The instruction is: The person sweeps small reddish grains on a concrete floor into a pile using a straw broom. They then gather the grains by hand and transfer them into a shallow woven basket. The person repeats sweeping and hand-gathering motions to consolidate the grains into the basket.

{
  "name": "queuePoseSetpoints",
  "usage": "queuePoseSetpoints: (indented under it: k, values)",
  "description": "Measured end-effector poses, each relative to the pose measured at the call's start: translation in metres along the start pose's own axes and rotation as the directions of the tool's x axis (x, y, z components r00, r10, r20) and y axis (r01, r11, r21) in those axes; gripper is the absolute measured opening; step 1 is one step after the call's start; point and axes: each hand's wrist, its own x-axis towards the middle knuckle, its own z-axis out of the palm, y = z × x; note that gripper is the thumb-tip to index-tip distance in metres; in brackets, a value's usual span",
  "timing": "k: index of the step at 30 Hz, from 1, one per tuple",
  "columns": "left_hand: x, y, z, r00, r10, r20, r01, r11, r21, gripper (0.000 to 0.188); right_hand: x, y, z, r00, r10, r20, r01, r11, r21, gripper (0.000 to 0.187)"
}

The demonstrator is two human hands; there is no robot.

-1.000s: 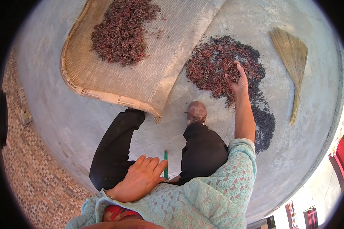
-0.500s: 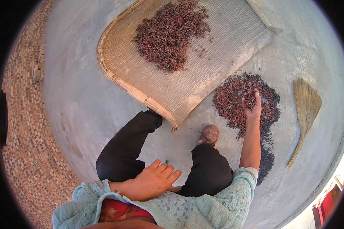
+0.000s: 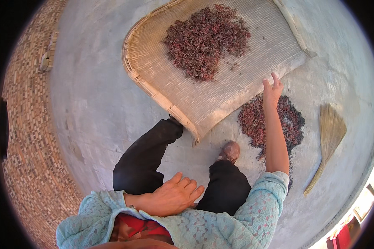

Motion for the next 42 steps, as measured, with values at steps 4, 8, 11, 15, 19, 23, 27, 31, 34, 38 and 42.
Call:
queuePoseSetpoints:
  k: [4,8,11,15,19,23,27,31,34,38,42]
  values:
    - [-0.004,0.002,0.004,0.990,-0.034,0.140,0.033,0.999,0.014,0.053,-0.071,0.101,-0.053,0.965,0.005,-0.262,-0.161,0.798,-0.580,0.074]
    - [-0.002,0.001,0.002,0.985,-0.026,0.171,0.023,1.000,0.019,0.053,-0.138,0.166,-0.064,0.910,0.266,-0.319,-0.406,0.732,-0.547,0.078]
    - [0.000,0.001,0.004,0.984,-0.046,0.170,0.047,0.999,0.000,0.053,-0.163,0.165,-0.042,0.947,0.166,-0.275,-0.313,0.667,-0.676,0.077]
    - [0.004,0.000,0.001,0.980,-0.024,0.199,0.023,1.000,0.010,0.054,-0.165,0.163,-0.024,0.957,0.093,-0.274,-0.249,0.743,-0.622,0.077]
    - [0.009,0.001,-0.001,0.971,-0.031,0.238,0.037,0.999,-0.023,0.053,-0.148,0.144,-0.007,0.976,0.035,-0.213,-0.150,0.820,-0.552,0.075]
    - [0.011,0.002,0.003,0.981,-0.043,0.192,0.048,0.998,-0.026,0.052,-0.144,0.128,0.014,0.980,-0.030,-0.195,-0.069,0.875,-0.480,0.068]
    - [0.013,0.000,0.001,0.977,-0.034,0.210,0.041,0.999,-0.030,0.053,-0.134,0.114,0.012,0.991,-0.107,-0.083,0.050,0.862,-0.505,0.063]
    - [0.014,0.002,-0.001,0.970,-0.043,0.240,0.053,0.998,-0.036,0.054,-0.115,0.068,0.003,0.993,-0.097,0.063,0.113,0.685,-0.720,0.057]
    - [0.013,0.000,0.000,0.972,-0.038,0.233,0.053,0.997,-0.059,0.054,-0.105,0.080,0.002,0.975,-0.148,0.166,0.222,0.572,-0.789,0.056]
    - [0.015,0.000,-0.003,0.963,-0.047,0.266,0.068,0.995,-0.070,0.056,-0.121,0.086,0.008,0.951,-0.155,0.266,0.307,0.518,-0.798,0.057]
    - [0.016,0.000,-0.006,0.949,-0.049,0.311,0.075,0.995,-0.072,0.058,-0.146,0.091,0.010,0.918,-0.259,0.301,0.388,0.423,-0.819,0.065]
